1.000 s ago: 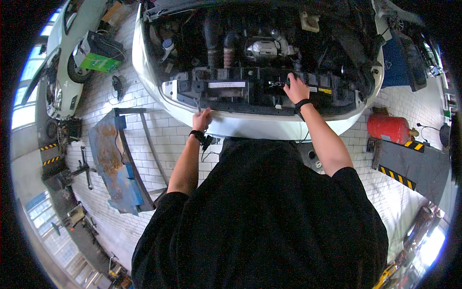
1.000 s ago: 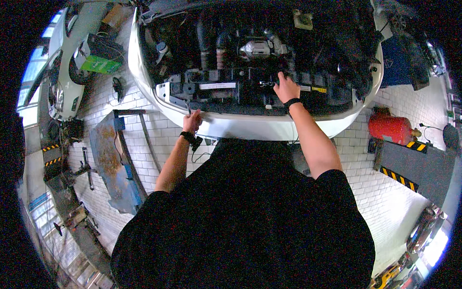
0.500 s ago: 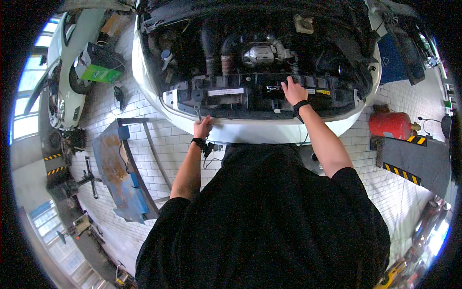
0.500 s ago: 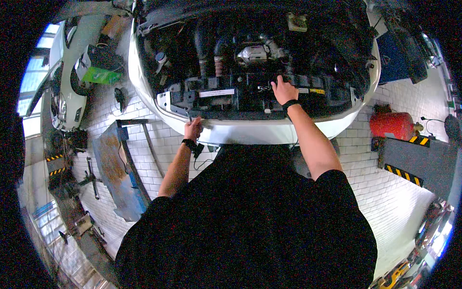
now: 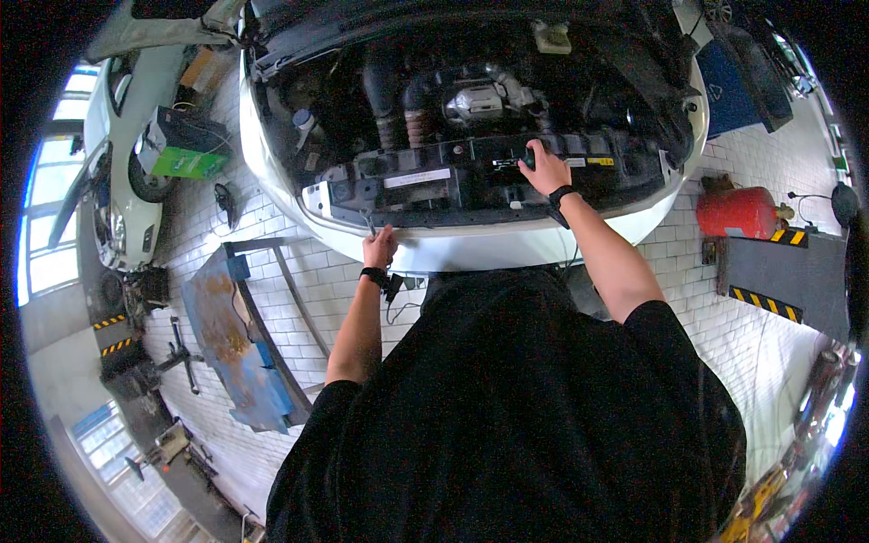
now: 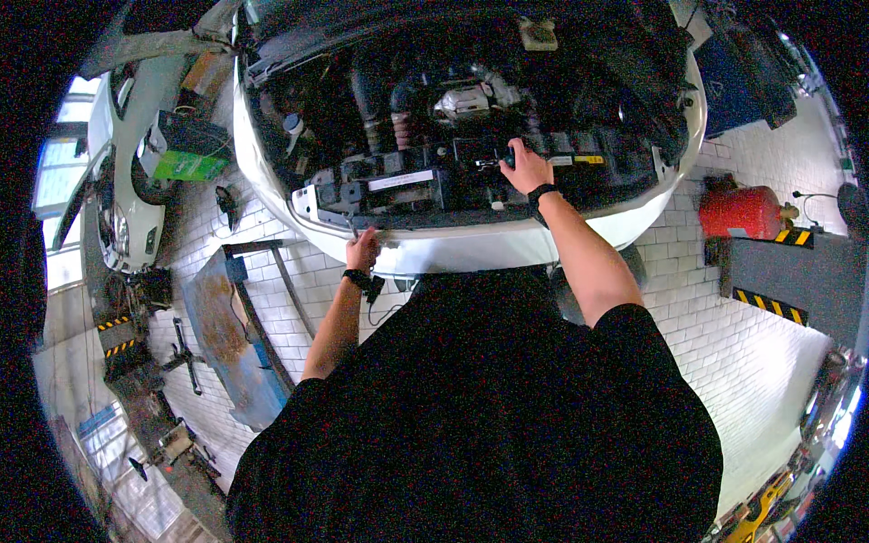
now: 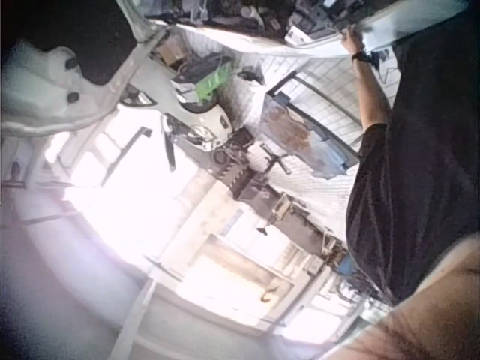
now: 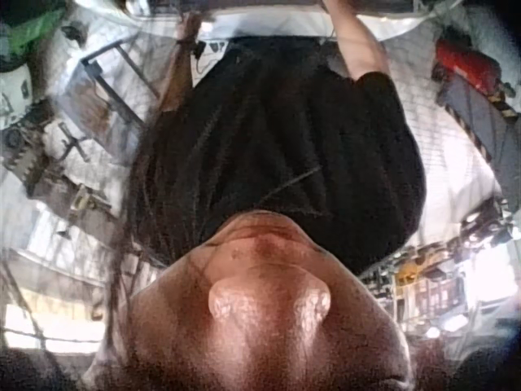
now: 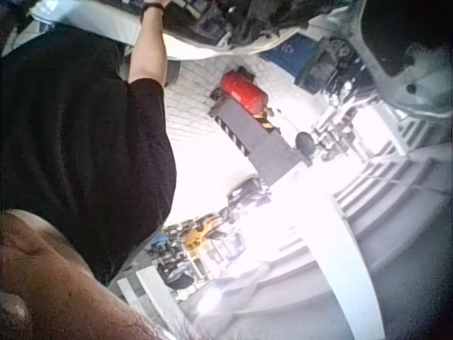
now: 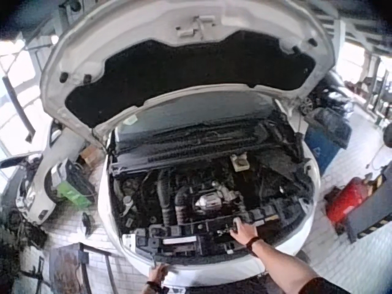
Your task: The person uses a wrench and a screwdriver to work on components under the hood of a white car in a garage. They tighten or loosen fasteners near the front of the engine bay, then move to the side to continue adjusting parts before stepping back.
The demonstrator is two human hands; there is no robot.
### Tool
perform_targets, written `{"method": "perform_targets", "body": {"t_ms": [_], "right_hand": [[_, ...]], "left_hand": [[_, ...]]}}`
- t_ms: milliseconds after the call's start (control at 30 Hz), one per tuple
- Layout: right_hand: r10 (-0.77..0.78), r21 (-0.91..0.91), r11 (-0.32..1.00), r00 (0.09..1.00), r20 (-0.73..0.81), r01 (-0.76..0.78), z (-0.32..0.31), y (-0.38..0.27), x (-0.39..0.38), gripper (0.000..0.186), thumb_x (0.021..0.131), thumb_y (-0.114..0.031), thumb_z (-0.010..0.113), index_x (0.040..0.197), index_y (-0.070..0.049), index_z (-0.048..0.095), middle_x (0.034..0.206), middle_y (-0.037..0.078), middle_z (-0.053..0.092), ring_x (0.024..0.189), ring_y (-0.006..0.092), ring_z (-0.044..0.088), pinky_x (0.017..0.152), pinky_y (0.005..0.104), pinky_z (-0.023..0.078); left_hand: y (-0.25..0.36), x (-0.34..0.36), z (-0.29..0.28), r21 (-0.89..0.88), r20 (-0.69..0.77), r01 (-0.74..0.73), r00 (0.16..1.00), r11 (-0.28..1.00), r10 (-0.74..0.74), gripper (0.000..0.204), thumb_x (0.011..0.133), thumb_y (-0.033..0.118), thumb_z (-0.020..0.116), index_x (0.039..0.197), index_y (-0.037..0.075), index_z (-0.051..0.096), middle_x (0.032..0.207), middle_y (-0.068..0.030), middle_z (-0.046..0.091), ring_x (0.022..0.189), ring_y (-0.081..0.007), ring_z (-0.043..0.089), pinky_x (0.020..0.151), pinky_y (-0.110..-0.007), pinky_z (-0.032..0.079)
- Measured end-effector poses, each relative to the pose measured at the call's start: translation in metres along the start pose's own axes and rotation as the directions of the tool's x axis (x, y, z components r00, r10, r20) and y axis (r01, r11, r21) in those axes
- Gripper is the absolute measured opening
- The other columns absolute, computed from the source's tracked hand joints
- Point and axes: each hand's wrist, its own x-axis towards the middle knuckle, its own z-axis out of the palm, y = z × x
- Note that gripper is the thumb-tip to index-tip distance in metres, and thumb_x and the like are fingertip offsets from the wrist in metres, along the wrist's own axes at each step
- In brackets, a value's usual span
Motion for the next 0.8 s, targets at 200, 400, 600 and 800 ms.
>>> {"method": "perform_targets", "body": {"t_ms": [200, 400, 600, 800], "right_hand": [[0.026, 0.079, 0.997, 0.993, -0.116, -0.017, 0.007, 0.003, -0.007, 0.038, 0.081, -0.034, 0.063, 0.109, -0.015, 0.047, 0.095, 0.011, 0.064, 0.085, 0.0335, 0.062, 0.067, 0.0463, 0.051], [-0.025, 0.091, 0.995, 0.990, -0.139, 0.038, 0.007, 0.001, -0.007, 0.036, 0.078, -0.030, 0.063, 0.109, -0.015, 0.050, 0.097, 0.010, 0.060, 0.088, 0.0340, 0.060, 0.073, 0.0453, 0.049], [-0.179, -0.121, 0.981, 0.945, -0.273, 0.151, 0.012, 0.005, 0.005, 0.034, 0.082, -0.038, 0.059, 0.105, -0.014, 0.051, 0.091, 0.009, 0.063, 0.091, 0.0314, 0.056, 0.078, 0.0497, 0.039], [-0.132, 0.056, 0.987, 0.948, -0.290, 0.154, 0.024, 0.014, 0.019, 0.034, 0.085, -0.045, 0.058, 0.093, -0.014, 0.046, 0.074, 0.010, 0.062, 0.077, 0.0362, 0.058, 0.074, 0.0497, 0.040]], "left_hand": [[0.003, -0.003, 0.004, -0.003, -0.036, -0.032, 0.999, 0.999, 0.032, 0.035, 0.083, 0.027, 0.067, 0.058, 0.010, 0.050, 0.050, 0.0016, 0.043, 0.038, -0.0097, 0.038, 0.036, -0.025, 0.026], [0.005, -0.006, 0.004, -0.004, -0.026, -0.015, 1.000, 1.000, 0.015, 0.036, 0.083, 0.026, 0.067, 0.056, 0.010, 0.049, 0.050, 0.0013, 0.043, 0.038, -0.0100, 0.039, 0.036, -0.025, 0.026], [0.005, -0.006, 0.005, 0.009, -0.037, -0.002, 0.999, 1.000, 0.003, 0.036, 0.083, 0.026, 0.067, 0.056, 0.011, 0.048, 0.049, 0.0014, 0.043, 0.037, -0.0094, 0.039, 0.036, -0.025, 0.026], [0.002, -0.002, 0.000, 0.029, -0.038, -0.008, 0.999, 1.000, 0.009, 0.031, 0.080, 0.035, 0.068, 0.066, 0.012, 0.053, 0.051, 0.0020, 0.045, 0.035, -0.0081, 0.034, 0.033, -0.024, 0.022]]}}
